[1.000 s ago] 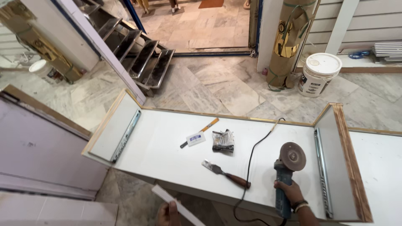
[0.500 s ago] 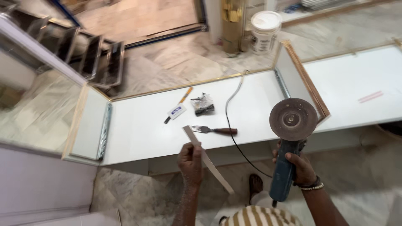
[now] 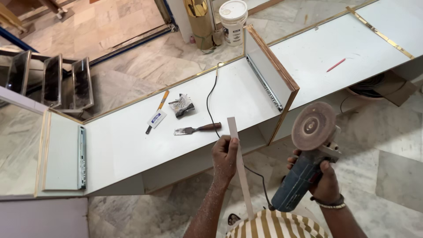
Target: The person uses an angle grinder to sand the edges of a long, thin white wooden strip. They hold the strip with one hand and the tool with the other, moving the grinder along the length of the wood. The person periodically stops to inspect the sanded surface and then resumes sanding.
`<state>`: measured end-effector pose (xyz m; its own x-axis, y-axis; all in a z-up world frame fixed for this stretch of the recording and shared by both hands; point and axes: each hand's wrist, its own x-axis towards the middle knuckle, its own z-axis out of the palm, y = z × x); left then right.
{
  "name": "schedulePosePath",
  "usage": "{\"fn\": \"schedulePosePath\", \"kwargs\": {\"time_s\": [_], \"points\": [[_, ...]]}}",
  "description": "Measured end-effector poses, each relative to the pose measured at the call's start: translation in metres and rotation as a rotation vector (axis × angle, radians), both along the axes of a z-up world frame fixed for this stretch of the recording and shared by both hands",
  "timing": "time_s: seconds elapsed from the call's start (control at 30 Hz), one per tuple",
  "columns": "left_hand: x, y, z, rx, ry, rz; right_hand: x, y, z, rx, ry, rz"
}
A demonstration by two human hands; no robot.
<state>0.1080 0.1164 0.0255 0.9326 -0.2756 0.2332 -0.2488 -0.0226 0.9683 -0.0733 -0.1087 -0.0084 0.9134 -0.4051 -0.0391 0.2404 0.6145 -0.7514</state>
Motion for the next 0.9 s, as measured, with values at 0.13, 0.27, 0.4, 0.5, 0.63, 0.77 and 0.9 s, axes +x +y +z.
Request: {"fn": "schedulePosePath", "kwargs": {"time_s": [0.13, 0.27, 0.4, 0.5, 0.63, 0.77, 0.9], "points": [[0.002, -0.047, 0.004, -0.044, -0.004, 0.062, 0.012, -0.042, -0.014, 0.045, -0.066, 0.04], [0.008, -0.099, 0.002, -0.036, -0.024, 0.159, 0.022, -0.082, -0.018, 0.106, 0.021, 0.131], [0.005, -0.127, 0.01, 0.022, -0.046, 0.226, 0.023, -0.103, -0.023, 0.136, -0.003, 0.17], [0.022, -0.132, 0.033, 0.056, -0.32, 0.261, 0.031, -0.114, -0.024, 0.168, -0.047, 0.184], [0.048, -0.118, 0.066, 0.183, -0.301, 0.152, 0.045, -0.121, -0.016, 0.002, -0.046, 0.111], [0.042, -0.12, 0.068, 0.193, -0.115, 0.076, 0.054, -0.113, -0.007, -0.013, -0.059, 0.121], [0.038, -0.128, 0.056, 0.141, 0.03, 0.1, 0.058, -0.094, -0.01, -0.008, -0.011, 0.163]]}}
